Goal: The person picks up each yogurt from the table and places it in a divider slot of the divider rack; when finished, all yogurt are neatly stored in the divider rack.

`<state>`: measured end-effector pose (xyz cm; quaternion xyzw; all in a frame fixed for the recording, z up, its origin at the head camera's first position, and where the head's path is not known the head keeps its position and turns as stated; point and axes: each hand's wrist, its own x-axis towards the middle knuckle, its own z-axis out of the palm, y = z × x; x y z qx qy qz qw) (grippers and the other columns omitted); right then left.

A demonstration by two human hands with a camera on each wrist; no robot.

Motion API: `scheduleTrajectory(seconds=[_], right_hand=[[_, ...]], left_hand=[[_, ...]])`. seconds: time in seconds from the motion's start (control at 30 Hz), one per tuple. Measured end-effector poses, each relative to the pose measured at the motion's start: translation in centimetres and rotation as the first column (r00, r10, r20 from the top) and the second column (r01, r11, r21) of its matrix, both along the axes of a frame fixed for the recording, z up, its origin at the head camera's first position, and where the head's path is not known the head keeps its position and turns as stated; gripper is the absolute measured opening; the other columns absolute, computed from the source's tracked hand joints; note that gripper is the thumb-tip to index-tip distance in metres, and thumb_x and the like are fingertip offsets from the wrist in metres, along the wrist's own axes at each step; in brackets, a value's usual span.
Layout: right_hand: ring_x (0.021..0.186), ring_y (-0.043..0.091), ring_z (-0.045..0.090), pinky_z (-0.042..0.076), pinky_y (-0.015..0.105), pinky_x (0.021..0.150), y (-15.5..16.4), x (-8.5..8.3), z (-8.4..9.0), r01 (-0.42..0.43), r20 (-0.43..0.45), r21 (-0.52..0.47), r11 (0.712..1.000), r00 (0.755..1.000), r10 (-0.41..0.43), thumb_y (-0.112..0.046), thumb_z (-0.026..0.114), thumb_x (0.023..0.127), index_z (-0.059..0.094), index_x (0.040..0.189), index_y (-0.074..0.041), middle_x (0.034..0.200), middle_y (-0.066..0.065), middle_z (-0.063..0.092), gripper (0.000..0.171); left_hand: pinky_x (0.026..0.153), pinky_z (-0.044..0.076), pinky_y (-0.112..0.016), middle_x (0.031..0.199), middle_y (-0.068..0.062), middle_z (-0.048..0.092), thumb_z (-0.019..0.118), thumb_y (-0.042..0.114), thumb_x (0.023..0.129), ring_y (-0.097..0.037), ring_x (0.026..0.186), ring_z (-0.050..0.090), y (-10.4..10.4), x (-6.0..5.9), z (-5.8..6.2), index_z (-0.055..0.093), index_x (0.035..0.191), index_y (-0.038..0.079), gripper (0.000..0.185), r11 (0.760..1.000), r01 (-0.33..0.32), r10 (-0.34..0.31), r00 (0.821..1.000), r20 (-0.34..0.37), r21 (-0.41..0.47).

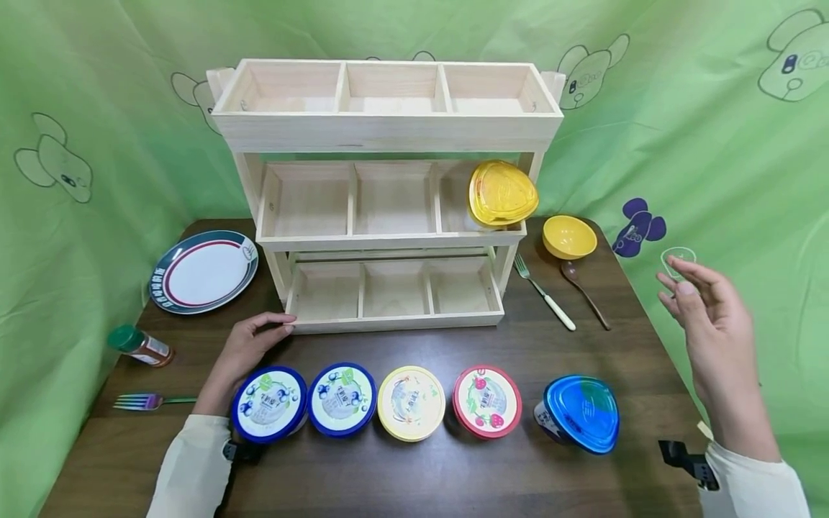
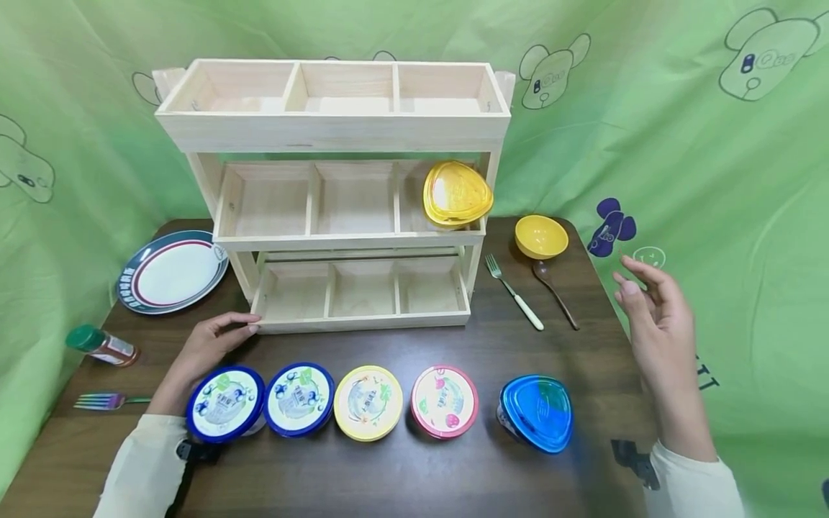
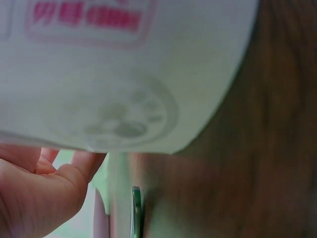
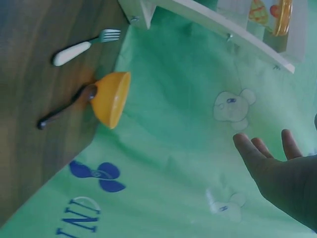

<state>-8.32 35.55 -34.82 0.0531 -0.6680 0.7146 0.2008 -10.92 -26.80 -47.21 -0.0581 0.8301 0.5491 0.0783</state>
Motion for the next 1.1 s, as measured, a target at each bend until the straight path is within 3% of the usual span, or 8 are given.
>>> scheduleTrajectory(seconds=[0.47,0.67,0.83,1.1], right_hand=[[0.127,0.015,0.069,0.055,0.024,0.099,2.0,5.3,-5.1,0.035,0.07,-0.202,0.979,0.997,-0.021,0.002,0.048,0.114,0.054,0.148,0.008,0.146,0.01,0.065,0.036],[0.127,0.01,0.068,0.054,0.021,0.098,2.2,6.7,-7.1,0.054,0.125,-0.105,0.993,0.991,-0.041,0.004,0.05,0.112,0.053,0.151,0.007,0.146,0.004,0.067,0.039],[0.129,0.008,0.066,0.053,0.021,0.099,2.2,7.9,-8.9,-0.029,0.115,-0.024,0.999,0.993,0.032,0.011,0.045,0.112,0.048,0.155,0.008,0.15,0.001,0.064,0.044],[0.137,0.008,0.06,0.054,0.024,0.101,1.7,10.6,-10.8,-0.135,0.182,0.025,0.991,0.975,0.128,0.012,0.037,0.112,0.036,0.163,0.006,0.16,0.0,0.056,0.051]], left_hand=[[0.094,0.045,-0.017,0.152,-0.023,0.061,0.069,0.028,0.11,-0.037,0.144,0.051,0.0,-0.1,0.5,0.069,0.14,-0.002,0.043,1.0,0.004,-0.003,1.0,0.018,-0.023],[0.1,0.044,-0.024,0.155,-0.023,0.059,0.069,0.029,0.11,-0.038,0.147,0.048,-0.2,0.2,0.3,0.068,0.142,-0.001,0.044,1.0,0.003,-0.002,1.0,0.031,-0.029],[0.102,0.044,-0.027,0.153,-0.023,0.06,0.068,0.029,0.11,-0.038,0.147,0.049,-0.3,0.3,0.1,0.069,0.141,-0.002,0.044,0.999,0.006,-0.005,1.0,0.018,-0.051],[0.104,0.043,-0.031,0.151,-0.024,0.062,0.068,0.029,0.11,-0.037,0.145,0.051,-0.1,0.0,0.1,0.069,0.139,-0.003,0.043,0.998,0.013,-0.013,1.0,-0.002,-0.059]])
